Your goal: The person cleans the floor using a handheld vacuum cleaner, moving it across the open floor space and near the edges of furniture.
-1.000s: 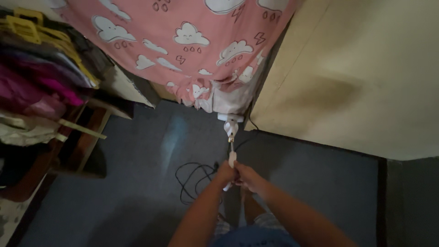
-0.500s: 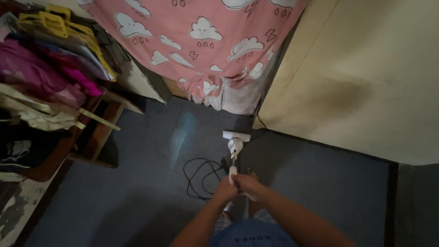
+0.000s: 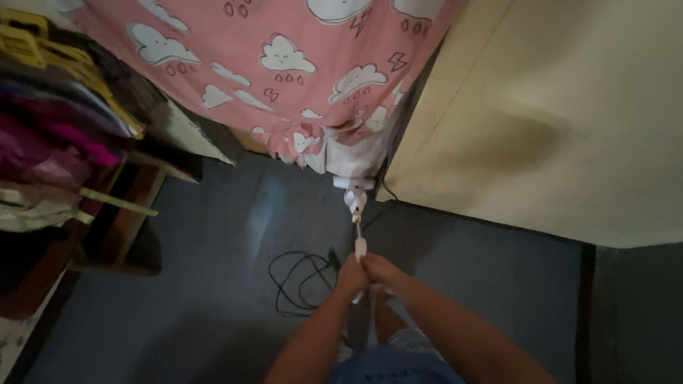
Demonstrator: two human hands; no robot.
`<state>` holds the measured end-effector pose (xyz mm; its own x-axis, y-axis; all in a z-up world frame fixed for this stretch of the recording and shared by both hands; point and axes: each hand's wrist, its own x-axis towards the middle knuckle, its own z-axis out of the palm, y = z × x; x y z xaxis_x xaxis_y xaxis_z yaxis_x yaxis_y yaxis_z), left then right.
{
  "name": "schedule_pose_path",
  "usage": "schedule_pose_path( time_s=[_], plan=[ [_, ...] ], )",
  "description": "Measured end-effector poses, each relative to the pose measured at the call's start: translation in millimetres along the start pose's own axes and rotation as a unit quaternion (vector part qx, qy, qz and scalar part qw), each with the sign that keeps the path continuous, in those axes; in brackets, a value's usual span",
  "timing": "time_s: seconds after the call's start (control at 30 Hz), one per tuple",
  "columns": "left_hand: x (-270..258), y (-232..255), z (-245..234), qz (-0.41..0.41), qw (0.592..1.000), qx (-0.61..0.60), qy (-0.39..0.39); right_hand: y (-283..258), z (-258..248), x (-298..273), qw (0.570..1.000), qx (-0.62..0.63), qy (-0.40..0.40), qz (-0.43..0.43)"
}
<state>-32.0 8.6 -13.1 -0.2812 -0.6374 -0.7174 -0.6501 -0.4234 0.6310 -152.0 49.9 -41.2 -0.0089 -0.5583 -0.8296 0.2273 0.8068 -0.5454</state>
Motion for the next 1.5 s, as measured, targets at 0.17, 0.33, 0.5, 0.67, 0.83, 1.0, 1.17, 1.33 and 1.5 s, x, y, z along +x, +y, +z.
schedule_pose_path(
  time_s=[0.17,0.33,0.5,0.67,0.83,1.0,1.17,1.33,1.5],
  plan=[
    [41,10,-5,0.042,0.997,0.015,-0.057,7,-13,8,0.993,0.098,-0.025,-0.061],
    [25,-11,-13,0.059,0.996,0.048,-0.051,21,9,16,0.99,0.133,-0.016,-0.044],
    [-24,-43,-22,0.099,0.992,-0.014,-0.076,53,30,18,0.998,0.04,-0.039,-0.039],
    [-71,-61,-34,0.136,0.987,0.071,-0.048,72,39,-7,0.996,0.016,-0.084,0.006],
    [-71,-58,-25,0.105,0.992,0.067,0.009,47,42,-22,0.996,-0.071,-0.045,-0.009],
    [-14,-72,2,0.126,0.988,0.068,0.052,45,28,22,0.995,-0.076,-0.036,-0.062],
    [36,-67,15,0.098,0.993,0.059,0.039,57,4,31,0.997,0.008,-0.06,-0.047],
    [40,-18,-9,0.046,0.996,0.07,-0.015,41,-5,22,0.999,-0.016,0.013,0.025],
    [15,-26,-40,0.041,0.994,0.096,0.031,19,19,0,1.0,-0.008,-0.018,-0.02]
  ],
)
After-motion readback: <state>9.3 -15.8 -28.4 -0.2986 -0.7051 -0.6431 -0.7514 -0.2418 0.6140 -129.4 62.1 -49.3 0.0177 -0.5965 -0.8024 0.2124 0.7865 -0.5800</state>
